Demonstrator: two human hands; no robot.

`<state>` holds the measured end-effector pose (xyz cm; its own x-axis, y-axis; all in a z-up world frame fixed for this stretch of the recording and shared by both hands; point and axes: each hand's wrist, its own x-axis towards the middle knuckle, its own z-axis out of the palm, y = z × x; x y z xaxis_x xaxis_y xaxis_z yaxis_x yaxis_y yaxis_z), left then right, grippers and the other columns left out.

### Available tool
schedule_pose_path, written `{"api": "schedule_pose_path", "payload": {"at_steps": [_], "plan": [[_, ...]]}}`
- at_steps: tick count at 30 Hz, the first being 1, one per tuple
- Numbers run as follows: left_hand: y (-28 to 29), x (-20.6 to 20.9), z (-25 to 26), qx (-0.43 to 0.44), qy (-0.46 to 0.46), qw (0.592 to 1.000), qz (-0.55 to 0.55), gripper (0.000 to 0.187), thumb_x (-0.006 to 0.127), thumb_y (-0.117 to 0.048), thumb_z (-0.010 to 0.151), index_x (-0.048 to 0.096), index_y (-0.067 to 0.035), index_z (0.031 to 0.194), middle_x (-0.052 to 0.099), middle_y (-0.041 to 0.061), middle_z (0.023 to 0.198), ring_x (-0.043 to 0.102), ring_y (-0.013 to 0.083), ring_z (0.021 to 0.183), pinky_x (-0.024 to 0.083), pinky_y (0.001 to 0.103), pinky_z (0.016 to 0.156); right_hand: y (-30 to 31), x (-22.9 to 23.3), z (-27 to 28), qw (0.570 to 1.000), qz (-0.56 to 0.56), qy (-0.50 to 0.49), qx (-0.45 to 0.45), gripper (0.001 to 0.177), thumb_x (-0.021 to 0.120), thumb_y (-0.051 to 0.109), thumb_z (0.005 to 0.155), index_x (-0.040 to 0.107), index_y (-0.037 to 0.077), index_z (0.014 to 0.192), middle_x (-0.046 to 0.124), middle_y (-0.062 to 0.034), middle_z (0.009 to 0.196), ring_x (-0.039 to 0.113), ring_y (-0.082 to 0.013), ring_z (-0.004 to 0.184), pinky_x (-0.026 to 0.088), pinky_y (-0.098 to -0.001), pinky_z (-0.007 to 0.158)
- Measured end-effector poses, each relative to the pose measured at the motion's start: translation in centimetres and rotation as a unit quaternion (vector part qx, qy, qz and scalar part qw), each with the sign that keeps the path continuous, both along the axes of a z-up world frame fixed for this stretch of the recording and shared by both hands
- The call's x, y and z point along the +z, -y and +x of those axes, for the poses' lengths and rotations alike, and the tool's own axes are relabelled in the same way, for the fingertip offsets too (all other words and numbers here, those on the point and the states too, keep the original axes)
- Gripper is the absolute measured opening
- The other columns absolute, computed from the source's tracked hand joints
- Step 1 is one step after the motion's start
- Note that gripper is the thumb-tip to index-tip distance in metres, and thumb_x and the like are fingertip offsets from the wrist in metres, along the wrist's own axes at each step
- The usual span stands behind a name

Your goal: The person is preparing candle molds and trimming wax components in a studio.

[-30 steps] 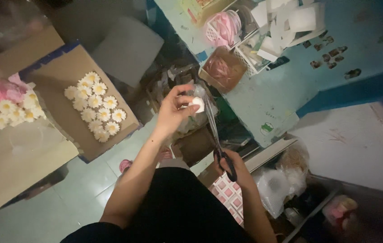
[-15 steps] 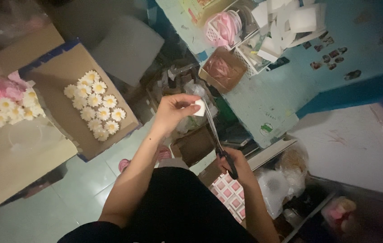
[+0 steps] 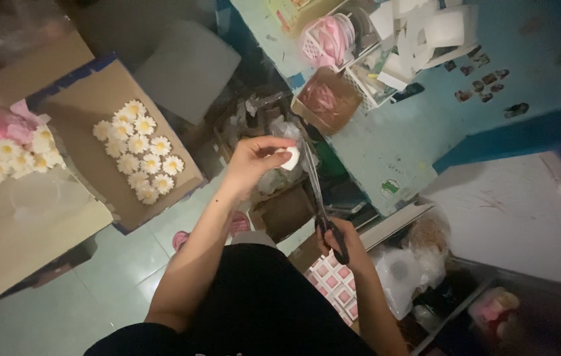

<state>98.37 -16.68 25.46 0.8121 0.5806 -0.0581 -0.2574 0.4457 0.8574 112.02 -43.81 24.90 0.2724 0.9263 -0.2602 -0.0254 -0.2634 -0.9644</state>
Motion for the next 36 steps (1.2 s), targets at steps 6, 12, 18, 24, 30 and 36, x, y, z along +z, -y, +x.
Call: {"api": "schedule_pose_path", "payload": {"at_steps": [6,12,18,24,30,36], "plan": [[-0.1,-0.2,-0.3,0.012,0.011,1.000,0.014,0.033,0.079,-0.001,0.087,0.068,-0.001,0.118,0.072,0.005,0.100,0.066,0.0115,0.092,0.053,0.027,0.082,0.5,-0.4,0.6,0.999,0.035,0.017,0.038,0.051,0.062,0.056,0.098,0.058,0.007,0.085,0.053,0.0025,0.064,0.050,-0.0068,0.053,0.040,-0.0241,0.047],[-0.1,0.0,-0.5,0.019,-0.023,0.999,-0.010,0.032,0.080,-0.001,0.084,0.065,-0.003,0.112,0.072,0.006,0.099,0.068,0.0121,0.090,0.054,0.026,0.079,0.2,0.7,0.2,0.998,-0.006,0.044,0.036,0.049,0.066,0.052,0.097,0.058,0.007,0.081,0.051,0.0018,0.060,0.048,-0.0073,0.050,0.037,-0.0251,0.045],[0.0,-0.5,-0.9,0.026,-0.048,0.998,-0.012,0.032,0.077,-0.002,0.088,0.067,-0.003,0.118,0.072,0.007,0.102,0.068,0.0147,0.091,0.054,0.029,0.078,1.1,-0.8,0.5,0.992,-0.053,0.116,0.006,0.048,0.065,0.053,0.094,0.059,0.008,0.076,0.053,0.0048,0.057,0.049,-0.0066,0.046,0.038,-0.0246,0.041],[-0.9,-1.6,-2.9,0.009,0.036,0.972,-0.231,0.030,0.065,-0.010,0.095,0.065,0.000,0.124,0.070,0.012,0.115,0.072,0.0236,0.105,0.061,0.038,0.090,1.9,-11.7,4.5,0.771,-0.195,-0.468,-0.386,0.057,0.036,0.052,0.095,0.063,0.003,0.100,0.070,-0.0042,0.083,0.062,-0.0143,0.071,0.050,-0.0279,0.068],[-2.7,-4.3,-8.2,0.067,0.109,0.953,-0.275,0.034,0.056,-0.022,0.101,0.060,0.003,0.124,0.072,0.015,0.113,0.072,0.0275,0.105,0.063,0.040,0.090,-3.4,-17.9,5.3,0.929,-0.312,0.188,0.067,0.062,0.056,0.066,0.097,0.053,0.009,0.072,0.051,0.0029,0.060,0.045,-0.0139,0.055,0.038,-0.0352,0.055],[-3.2,-4.3,-19.5,0.165,0.113,0.946,-0.254,0.034,0.062,-0.014,0.096,0.062,-0.003,0.128,0.071,0.009,0.113,0.070,0.0208,0.107,0.061,0.036,0.091,-10.6,-17.3,-4.8,0.991,-0.121,0.049,-0.002,0.056,0.059,0.049,0.105,0.048,0.008,0.068,0.043,-0.0015,0.055,0.038,-0.0140,0.045,0.034,-0.0309,0.045]]}}
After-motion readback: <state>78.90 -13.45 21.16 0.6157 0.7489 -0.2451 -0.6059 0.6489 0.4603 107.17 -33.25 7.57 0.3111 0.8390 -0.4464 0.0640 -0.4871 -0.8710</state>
